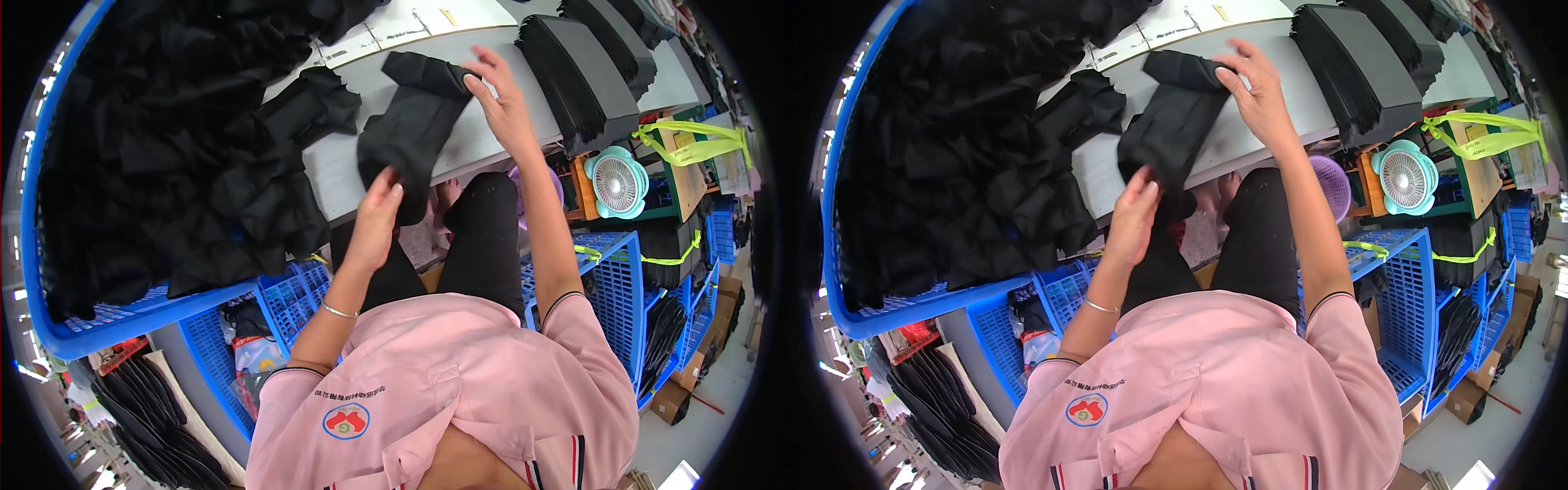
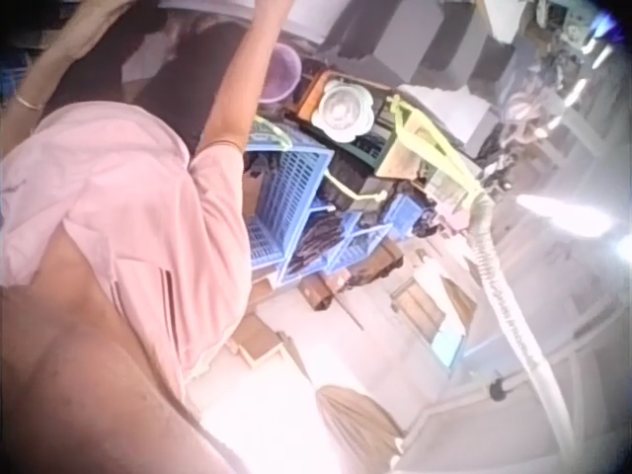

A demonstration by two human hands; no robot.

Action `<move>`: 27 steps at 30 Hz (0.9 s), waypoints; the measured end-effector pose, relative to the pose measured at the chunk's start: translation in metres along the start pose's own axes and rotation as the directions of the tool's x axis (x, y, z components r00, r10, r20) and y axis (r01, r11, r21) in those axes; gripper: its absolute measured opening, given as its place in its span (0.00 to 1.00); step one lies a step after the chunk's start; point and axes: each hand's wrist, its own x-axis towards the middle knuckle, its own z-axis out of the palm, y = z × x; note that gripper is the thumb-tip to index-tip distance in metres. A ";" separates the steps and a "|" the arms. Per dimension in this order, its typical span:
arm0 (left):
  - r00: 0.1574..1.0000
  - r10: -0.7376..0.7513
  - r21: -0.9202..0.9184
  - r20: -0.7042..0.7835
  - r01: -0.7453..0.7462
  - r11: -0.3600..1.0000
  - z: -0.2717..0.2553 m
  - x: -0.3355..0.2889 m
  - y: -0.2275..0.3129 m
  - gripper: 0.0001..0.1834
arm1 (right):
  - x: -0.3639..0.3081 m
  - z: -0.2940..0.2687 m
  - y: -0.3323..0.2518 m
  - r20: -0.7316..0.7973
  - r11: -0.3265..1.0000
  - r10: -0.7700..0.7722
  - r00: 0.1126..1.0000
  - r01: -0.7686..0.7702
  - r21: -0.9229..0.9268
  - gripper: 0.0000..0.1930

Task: Inspecting and sorting black fabric components at a factory workbench.

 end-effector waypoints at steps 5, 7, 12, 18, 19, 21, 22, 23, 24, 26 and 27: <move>0.913 0.261 0.319 -0.313 -0.158 0.934 -0.007 -0.014 0.018 0.10 | -0.047 0.011 0.008 -0.298 0.974 0.225 0.928 -0.220 0.050 0.16; 0.867 0.349 0.406 -0.356 -0.193 0.893 -0.020 -0.001 0.025 0.13 | -0.078 0.012 -0.005 -0.222 0.842 0.536 0.815 -0.495 0.214 0.14; 0.944 0.218 0.184 -0.247 -0.176 0.967 -0.017 0.052 0.021 0.24 | -0.135 0.041 -0.040 -0.511 0.932 0.128 0.850 -0.279 -0.231 0.20; 0.978 -0.174 0.160 0.113 0.155 0.975 0.004 0.069 0.015 0.30 | -0.136 0.055 -0.012 -0.290 0.950 0.272 0.917 -0.303 -0.069 0.15; 0.963 -0.212 0.110 0.165 0.196 0.974 0.008 0.069 0.013 0.29 | -0.129 0.055 -0.005 -0.286 0.960 0.218 0.933 -0.257 -0.108 0.14; 0.949 -0.236 0.024 0.211 0.237 0.971 0.013 0.069 0.012 0.27 | -0.112 0.057 0.006 -0.288 0.973 0.158 0.944 -0.199 -0.117 0.12; 0.951 -0.230 -0.011 0.204 0.238 0.971 0.015 0.070 0.012 0.26 | -0.103 0.056 0.008 -0.288 0.968 0.123 0.950 -0.179 -0.176 0.11; 0.953 -0.225 -0.044 0.201 0.238 0.970 0.015 0.073 0.013 0.24 | -0.094 0.054 0.008 -0.308 0.963 0.091 0.947 -0.163 -0.217 0.10; 0.968 -0.169 -0.117 0.184 0.192 0.974 0.013 0.076 0.015 0.23 | -0.087 0.049 0.006 -0.328 0.955 0.056 0.943 -0.146 -0.259 0.09; 0.984 -0.032 -0.283 0.173 0.080 0.956 0.007 0.083 0.019 0.20 | -0.079 0.038 -0.003 -0.462 0.933 -0.012 0.887 -0.157 -0.324 0.11; 0.993 0.020 -0.320 0.117 0.019 0.947 0.004 0.087 0.020 0.17 | -0.078 0.032 -0.010 -0.515 0.922 -0.096 0.852 -0.119 -0.369 0.11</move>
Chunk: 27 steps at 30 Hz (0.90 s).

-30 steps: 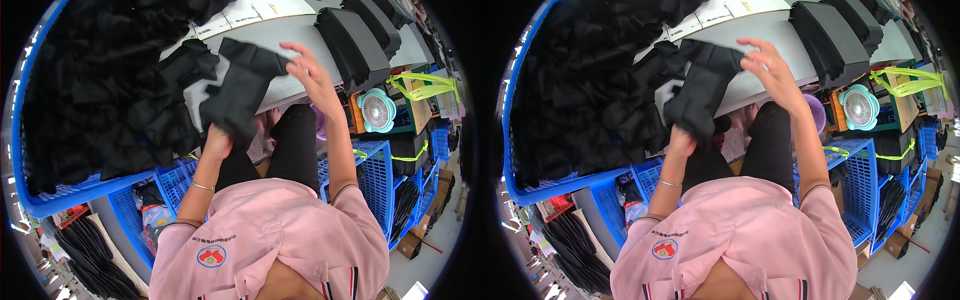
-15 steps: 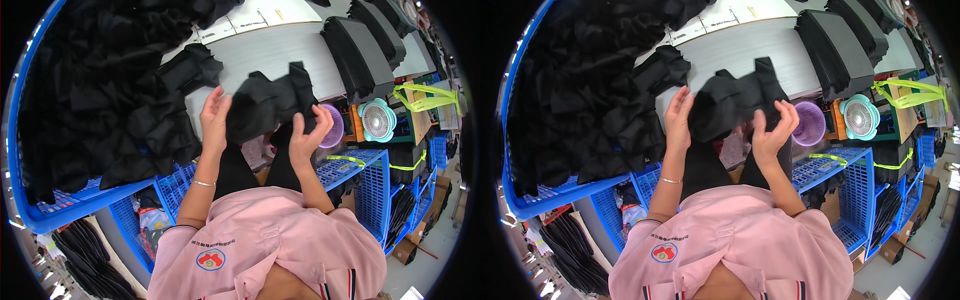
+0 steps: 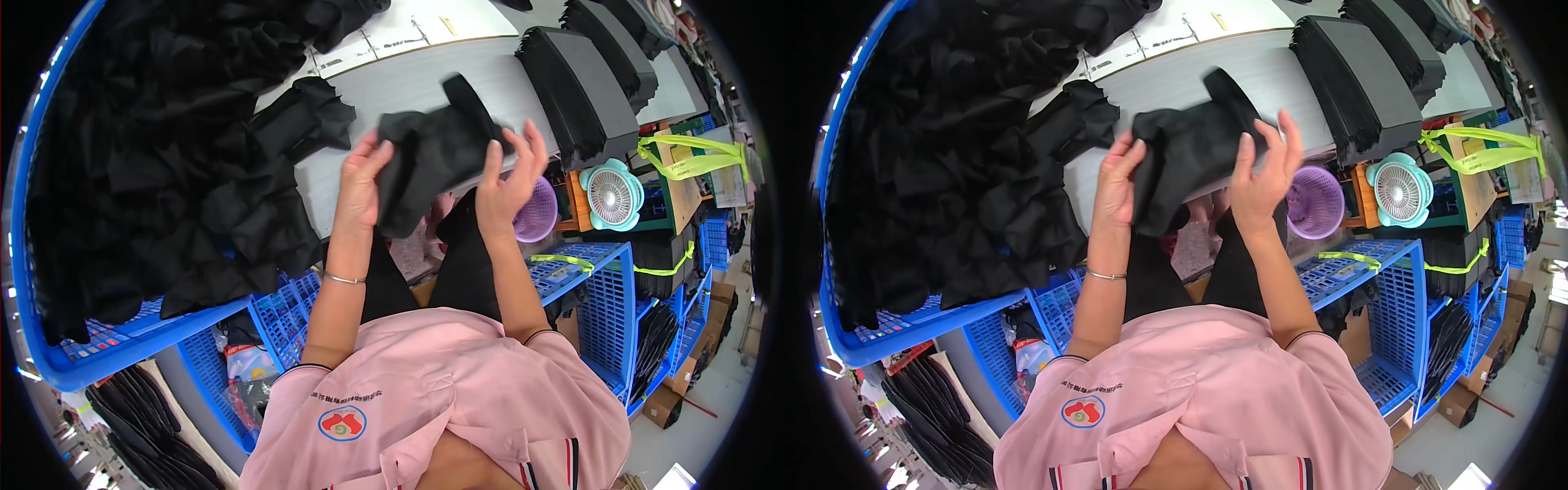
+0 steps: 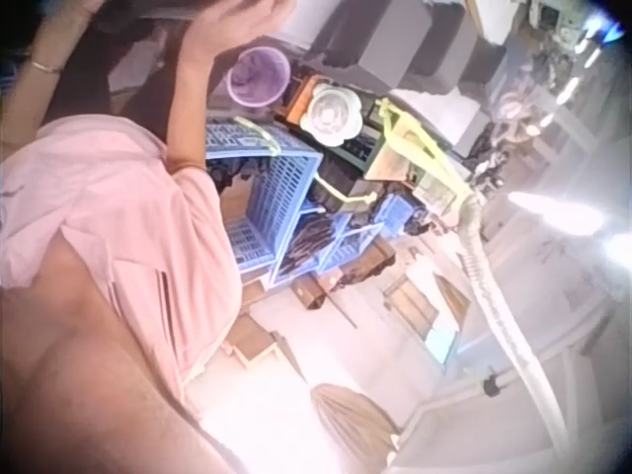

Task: Inspecting and sorting black fabric components at a factory workbench.

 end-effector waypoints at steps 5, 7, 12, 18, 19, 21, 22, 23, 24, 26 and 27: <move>0.961 0.172 0.174 -0.218 -0.135 0.975 -0.006 -0.003 -0.004 0.20 | -0.010 -0.014 -0.020 0.425 0.817 0.414 0.805 -0.534 0.217 0.14; 0.979 0.102 0.175 -0.176 -0.071 0.982 -0.002 -0.012 -0.010 0.21 | -0.018 -0.007 -0.023 0.631 0.592 0.460 0.625 -0.746 0.307 0.20; 0.995 -0.098 0.101 -0.020 0.100 0.990 0.000 -0.027 -0.004 0.25 | -0.015 0.005 -0.003 0.785 0.039 0.433 0.443 -0.879 0.474 0.25; 0.947 -0.317 -0.356 0.057 0.316 0.880 -0.014 -0.015 0.000 0.29 | -0.007 0.006 0.021 0.852 0.168 0.295 0.433 -0.901 0.399 0.17; 0.932 -0.360 -0.343 -0.034 0.328 0.880 -0.015 -0.013 -0.003 0.29 | -0.007 0.006 0.024 0.855 0.207 0.262 0.447 -0.892 0.402 0.16; 0.954 -0.297 -0.157 0.025 0.298 0.942 -0.017 -0.012 -0.006 0.27 | -0.004 0.005 0.034 0.920 0.057 0.191 0.341 -0.940 0.337 0.19; 0.960 -0.277 -0.061 0.034 0.279 0.959 -0.018 -0.011 -0.007 0.26 | -0.005 0.003 0.037 0.936 -0.008 0.206 0.284 -0.956 0.292 0.20; 0.958 -0.286 -0.015 0.022 0.286 0.958 -0.018 -0.010 -0.008 0.26 | -0.005 0.003 0.040 0.964 -0.193 0.110 0.242 -0.946 0.259 0.22; 0.958 -0.288 0.028 0.011 0.288 0.957 -0.018 -0.010 -0.008 0.25 | -0.007 0.002 0.042 0.976 -0.362 0.071 0.206 -0.906 0.217 0.24; 0.963 -0.269 0.097 -0.022 0.270 0.958 -0.018 -0.008 -0.007 0.24 | -0.013 0.004 0.044 0.984 -0.542 0.022 0.179 -0.825 0.162 0.28; 0.967 -0.249 0.123 -0.045 0.253 0.960 -0.016 -0.007 -0.007 0.24 | -0.016 0.007 0.043 0.983 -0.566 0.018 0.180 -0.809 0.159 0.30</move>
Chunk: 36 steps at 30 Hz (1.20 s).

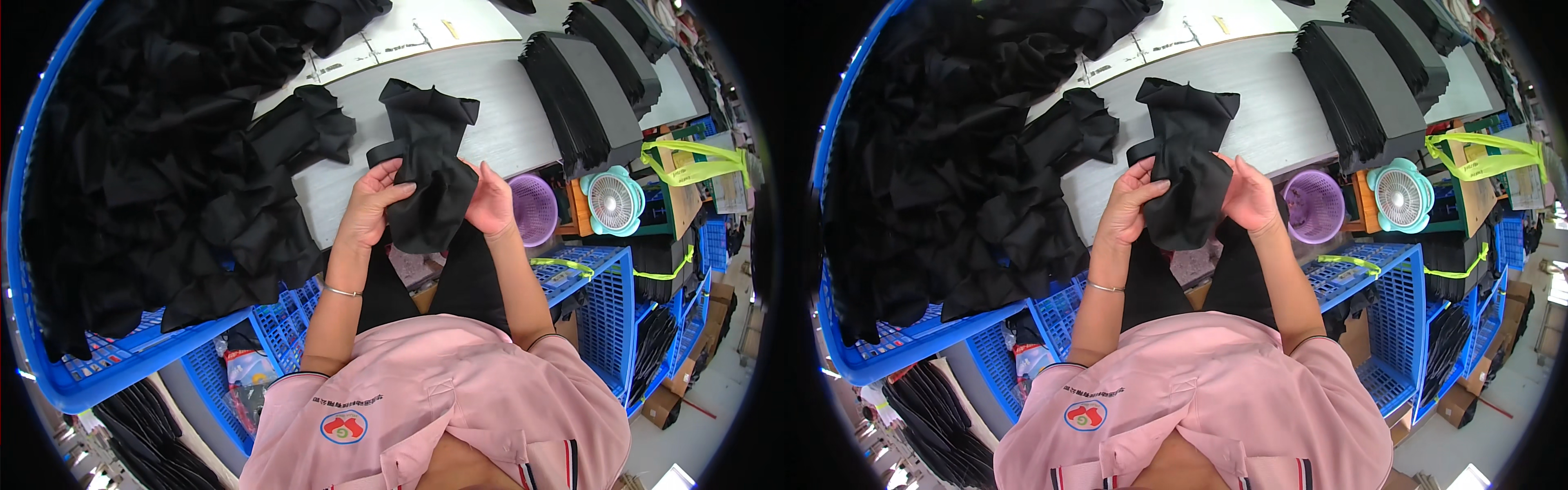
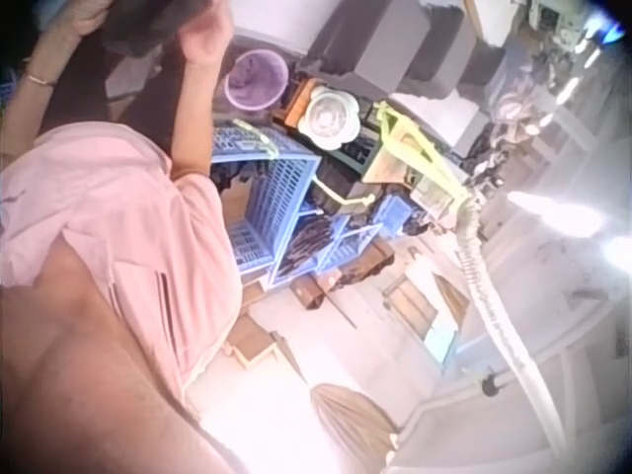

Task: Inspecting and sorting black fabric components at a factory workbench.

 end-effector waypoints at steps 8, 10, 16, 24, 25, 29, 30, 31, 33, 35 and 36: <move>0.968 0.231 0.111 -0.092 -0.221 0.969 0.023 0.000 -0.008 0.16 | 0.023 0.032 0.017 0.121 0.960 -0.113 0.986 0.140 -0.241 0.25; 0.916 0.396 0.202 -0.072 -0.375 0.905 0.025 0.000 -0.007 0.14 | 0.023 0.044 0.015 0.038 0.837 -0.228 0.973 0.215 -0.502 0.19; 0.605 0.741 0.667 -0.292 -0.427 0.611 0.018 0.007 0.005 0.13 | 0.025 0.049 -0.010 0.115 -0.064 -0.797 0.593 0.107 -0.992 0.13; 0.632 0.761 0.810 -0.148 -0.364 0.460 0.018 0.004 -0.008 0.20 | 0.025 0.040 0.016 0.086 0.082 -0.596 0.798 0.166 -0.983 0.11; 0.578 0.807 0.837 -0.120 -0.378 0.395 0.014 0.007 -0.001 0.20 | 0.026 0.040 0.015 0.206 -0.128 -0.623 0.755 0.162 -0.978 0.09; 0.547 0.823 0.879 -0.151 -0.306 0.365 -0.001 0.014 0.030 0.22 | 0.028 0.038 -0.003 0.042 -0.203 -0.719 0.694 -0.151 -0.967 0.13; 0.573 0.813 0.906 -0.102 -0.283 0.313 0.000 0.014 0.033 0.22 | 0.023 0.040 -0.007 0.079 -0.225 -0.655 0.752 -0.095 -0.970 0.15; 0.597 0.793 0.894 -0.122 -0.282 0.350 0.001 0.013 0.035 0.24 | 0.019 0.042 -0.010 0.085 -0.231 -0.622 0.778 -0.079 -0.970 0.17; 0.653 0.736 0.864 -0.178 -0.254 0.435 0.008 0.006 0.035 0.27 | 0.004 0.047 -0.021 0.035 -0.211 -0.494 0.869 -0.080 -0.974 0.25; 0.618 0.777 0.853 -0.120 -0.337 0.400 0.017 -0.004 0.030 0.29 | -0.012 0.051 -0.045 0.234 -0.306 -0.638 0.734 0.037 -0.951 0.27; 0.577 0.815 0.848 -0.052 -0.406 0.342 0.021 -0.010 0.027 0.30 | -0.019 0.051 -0.061 0.346 -0.372 -0.672 0.654 0.106 -0.922 0.27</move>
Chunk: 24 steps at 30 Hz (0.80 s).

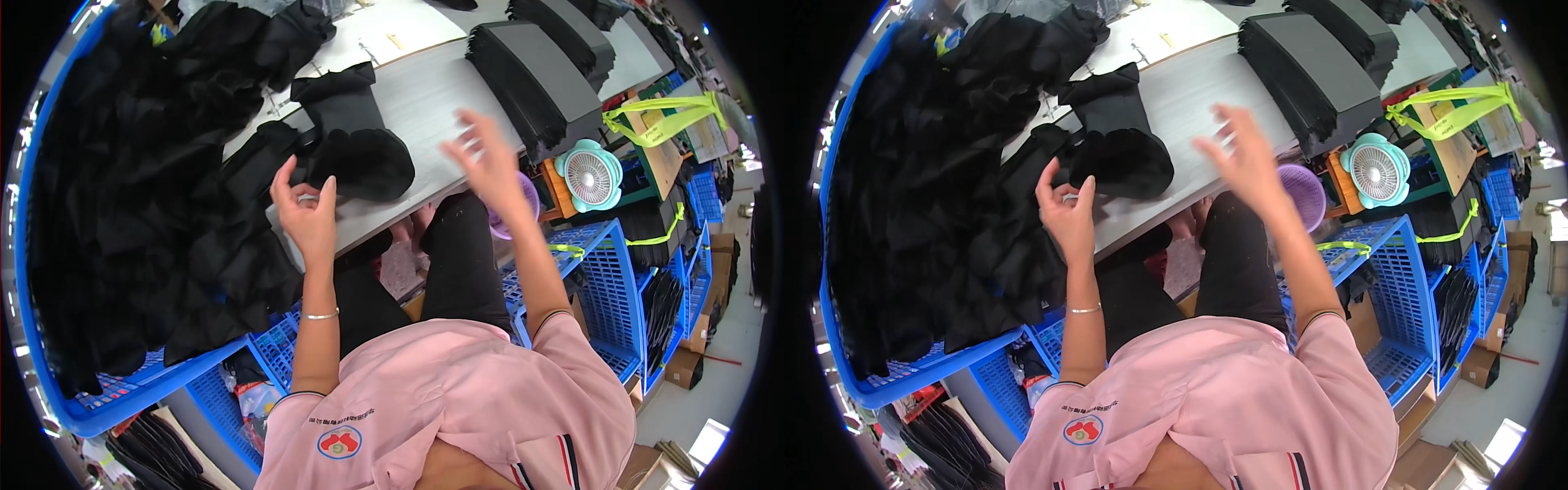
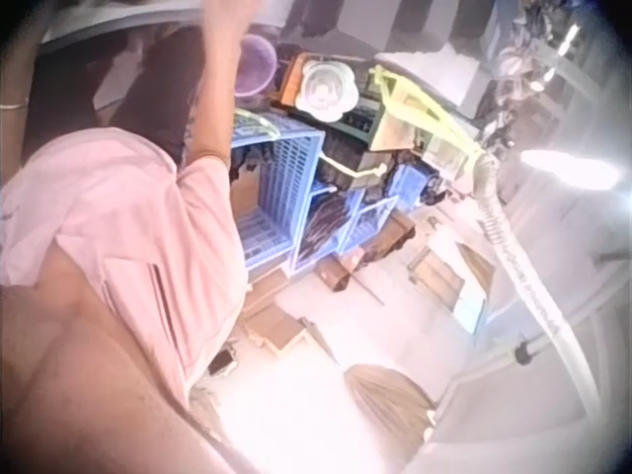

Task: Inspecting and sorting black fabric components at a factory workbench.

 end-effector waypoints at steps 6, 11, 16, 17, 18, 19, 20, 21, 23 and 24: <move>0.982 -0.186 -0.201 -0.024 0.178 0.963 -0.017 -0.037 0.015 0.22 | 0.066 -0.108 0.086 -0.342 0.631 -0.044 0.939 -0.239 -0.738 0.32; 0.960 -0.253 -0.292 0.119 0.277 0.915 -0.018 -0.068 0.028 0.13 | 0.087 -0.152 0.101 -0.107 0.830 0.090 0.990 -0.134 -0.541 0.22; 0.831 -0.301 -0.372 0.467 0.493 0.786 0.004 -0.089 0.040 0.13 | 0.069 -0.129 0.089 -0.158 0.742 -0.093 0.983 -0.037 -0.670 0.18; 0.813 -0.284 -0.373 0.509 0.505 0.778 0.008 -0.093 0.042 0.12 | 0.066 -0.125 0.089 -0.134 0.649 -0.137 0.982 -0.013 -0.761 0.17; 0.787 -0.280 -0.356 0.550 0.524 0.774 0.012 -0.096 0.043 0.12 | 0.064 -0.123 0.091 -0.173 0.665 -0.160 0.972 -0.024 -0.746 0.17; 0.754 -0.290 -0.334 0.590 0.555 0.762 0.015 -0.099 0.044 0.12 | 0.066 -0.123 0.092 -0.187 0.683 -0.140 0.972 -0.041 -0.729 0.16; 0.717 -0.302 -0.304 0.628 0.583 0.754 0.018 -0.101 0.045 0.13 | 0.068 -0.124 0.094 -0.192 0.701 -0.152 0.970 -0.032 -0.712 0.16; 0.697 -0.301 -0.297 0.651 0.599 0.744 0.020 -0.104 0.047 0.13 | 0.074 -0.129 0.095 -0.192 0.767 -0.079 0.978 -0.063 -0.639 0.16; 0.646 -0.317 -0.263 0.695 0.637 0.724 0.023 -0.108 0.049 0.13 | 0.089 -0.138 0.092 -0.170 0.807 0.146 0.975 -0.217 -0.550 0.17; 0.643 -0.294 -0.281 0.707 0.637 0.718 0.024 -0.109 0.049 0.13 | 0.093 -0.143 0.088 -0.179 0.803 0.254 0.951 -0.310 -0.510 0.17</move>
